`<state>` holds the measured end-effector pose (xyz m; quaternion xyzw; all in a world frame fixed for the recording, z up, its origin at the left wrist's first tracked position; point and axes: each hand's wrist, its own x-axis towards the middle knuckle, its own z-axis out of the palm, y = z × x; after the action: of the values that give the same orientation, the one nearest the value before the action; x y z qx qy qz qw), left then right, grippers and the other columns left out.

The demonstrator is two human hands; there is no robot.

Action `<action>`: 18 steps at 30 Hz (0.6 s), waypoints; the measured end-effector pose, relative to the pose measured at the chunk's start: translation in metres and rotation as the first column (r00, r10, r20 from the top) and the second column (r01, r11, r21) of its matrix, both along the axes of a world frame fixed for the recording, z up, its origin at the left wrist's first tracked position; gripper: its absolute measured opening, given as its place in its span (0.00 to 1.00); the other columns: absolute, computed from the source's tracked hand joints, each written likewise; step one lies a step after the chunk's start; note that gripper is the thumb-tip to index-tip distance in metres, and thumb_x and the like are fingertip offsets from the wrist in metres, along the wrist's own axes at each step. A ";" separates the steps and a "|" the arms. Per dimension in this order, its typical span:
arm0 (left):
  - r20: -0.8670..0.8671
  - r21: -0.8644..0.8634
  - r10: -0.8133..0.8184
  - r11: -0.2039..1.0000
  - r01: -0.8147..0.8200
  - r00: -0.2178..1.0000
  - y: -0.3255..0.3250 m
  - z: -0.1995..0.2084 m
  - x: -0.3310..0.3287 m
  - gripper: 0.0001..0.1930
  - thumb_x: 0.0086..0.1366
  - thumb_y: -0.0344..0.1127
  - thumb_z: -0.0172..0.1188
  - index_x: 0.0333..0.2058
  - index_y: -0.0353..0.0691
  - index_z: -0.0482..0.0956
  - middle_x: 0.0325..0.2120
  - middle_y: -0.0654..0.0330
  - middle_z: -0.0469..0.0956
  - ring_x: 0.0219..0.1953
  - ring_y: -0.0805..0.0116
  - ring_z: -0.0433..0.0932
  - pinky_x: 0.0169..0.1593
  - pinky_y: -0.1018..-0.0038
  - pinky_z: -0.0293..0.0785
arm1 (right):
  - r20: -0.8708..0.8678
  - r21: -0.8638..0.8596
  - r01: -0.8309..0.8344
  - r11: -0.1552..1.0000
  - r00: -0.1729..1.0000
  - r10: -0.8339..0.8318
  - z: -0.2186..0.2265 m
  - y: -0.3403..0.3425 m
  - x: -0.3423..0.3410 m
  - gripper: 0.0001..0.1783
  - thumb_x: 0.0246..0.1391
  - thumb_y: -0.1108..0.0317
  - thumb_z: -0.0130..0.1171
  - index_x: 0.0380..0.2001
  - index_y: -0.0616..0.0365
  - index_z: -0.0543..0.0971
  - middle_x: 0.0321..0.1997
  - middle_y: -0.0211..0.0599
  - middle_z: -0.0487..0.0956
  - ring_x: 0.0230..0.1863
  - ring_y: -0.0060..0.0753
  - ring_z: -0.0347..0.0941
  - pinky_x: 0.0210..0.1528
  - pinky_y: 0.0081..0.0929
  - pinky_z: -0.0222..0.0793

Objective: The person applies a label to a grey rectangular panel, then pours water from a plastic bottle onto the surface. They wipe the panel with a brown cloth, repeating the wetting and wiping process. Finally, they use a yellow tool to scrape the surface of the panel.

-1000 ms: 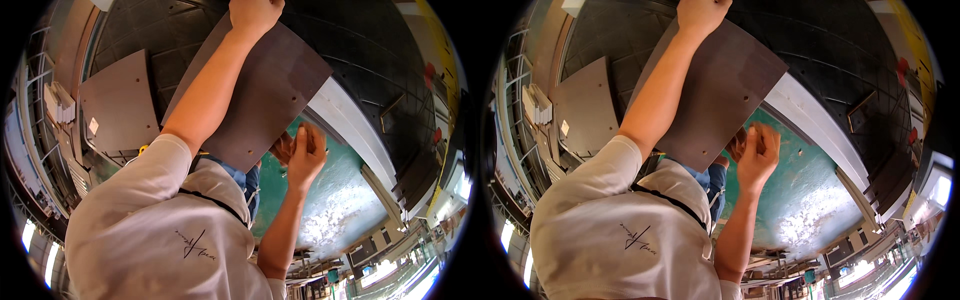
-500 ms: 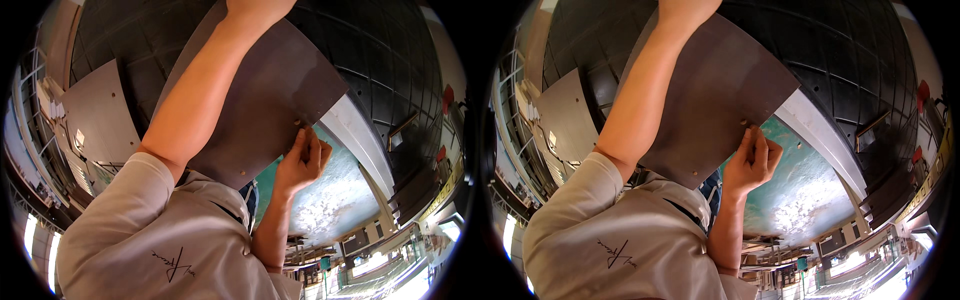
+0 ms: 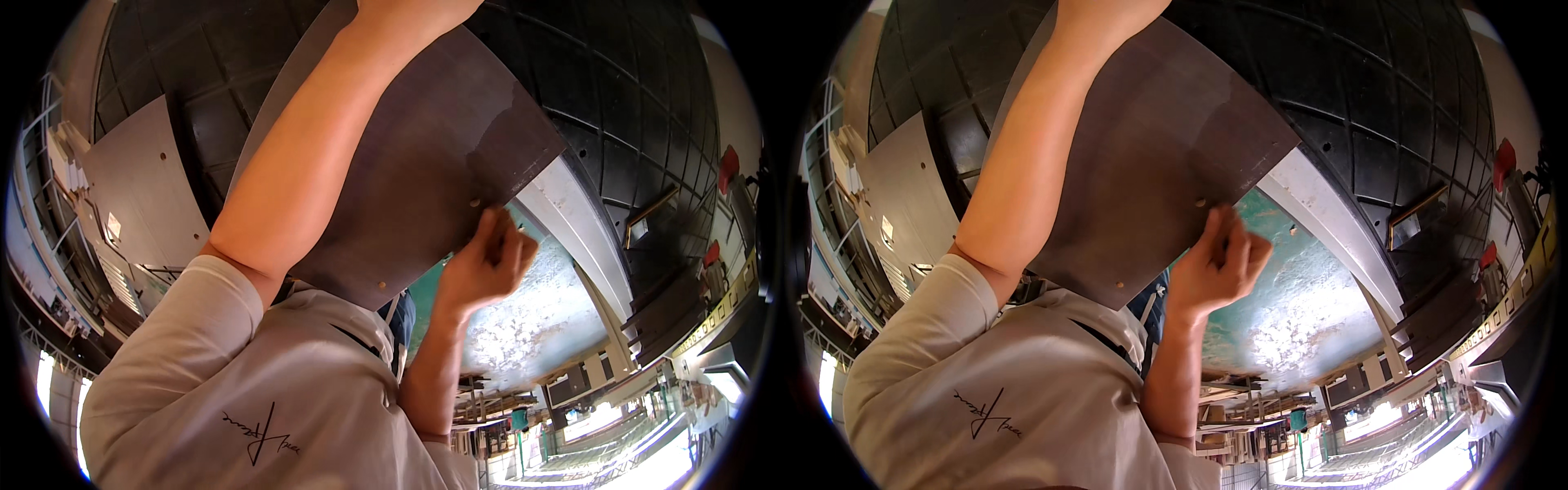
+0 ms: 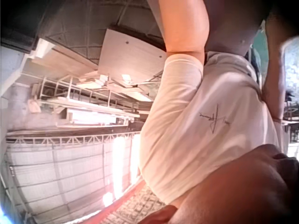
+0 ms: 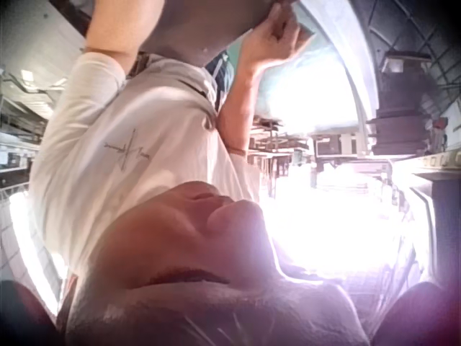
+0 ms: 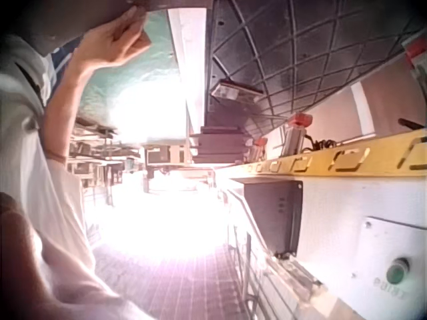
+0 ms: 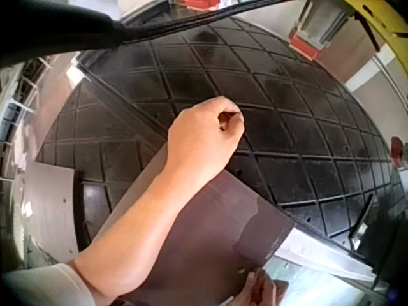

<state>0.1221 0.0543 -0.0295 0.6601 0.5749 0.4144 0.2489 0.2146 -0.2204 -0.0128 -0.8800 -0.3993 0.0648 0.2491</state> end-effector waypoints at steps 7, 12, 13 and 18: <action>-0.024 -0.022 -0.004 1.000 0.004 1.000 -0.003 0.002 -0.002 0.06 0.62 0.35 0.65 0.33 0.40 0.84 0.29 0.54 0.86 0.33 0.54 0.86 0.38 0.62 0.80 | 0.082 0.113 -0.160 0.981 0.985 0.151 -0.016 -0.001 0.019 0.05 0.59 0.75 0.69 0.37 0.65 0.85 0.41 0.38 0.81 0.38 0.33 0.81 0.43 0.30 0.83; 0.002 -0.026 -0.057 0.998 0.057 0.998 0.004 -0.001 -0.002 0.05 0.63 0.34 0.64 0.33 0.39 0.84 0.30 0.54 0.86 0.33 0.55 0.86 0.38 0.64 0.80 | -0.011 0.131 0.101 0.986 0.995 -0.100 -0.010 0.075 0.048 0.08 0.59 0.72 0.71 0.39 0.64 0.84 0.39 0.40 0.82 0.33 0.33 0.81 0.34 0.27 0.80; 0.010 -0.022 -0.052 0.998 0.052 0.999 0.000 -0.004 -0.002 0.05 0.63 0.34 0.64 0.33 0.39 0.84 0.30 0.54 0.86 0.33 0.55 0.86 0.38 0.64 0.80 | 0.030 0.115 0.078 0.990 0.996 -0.082 -0.013 0.052 0.041 0.06 0.59 0.73 0.70 0.39 0.62 0.85 0.38 0.38 0.81 0.32 0.30 0.80 0.32 0.24 0.78; -0.015 -0.050 -0.009 0.999 0.008 1.000 -0.003 0.007 0.000 0.05 0.63 0.34 0.65 0.34 0.40 0.84 0.30 0.55 0.86 0.33 0.56 0.86 0.38 0.64 0.80 | -0.124 0.201 0.074 0.977 0.991 -0.049 0.003 -0.013 0.013 0.04 0.61 0.76 0.67 0.37 0.65 0.84 0.36 0.31 0.74 0.33 0.25 0.79 0.26 0.24 0.83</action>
<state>0.1221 0.0517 -0.0230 0.6594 0.5842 0.3936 0.2628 0.2273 -0.2334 -0.0093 -0.8562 -0.3609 0.0678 0.3634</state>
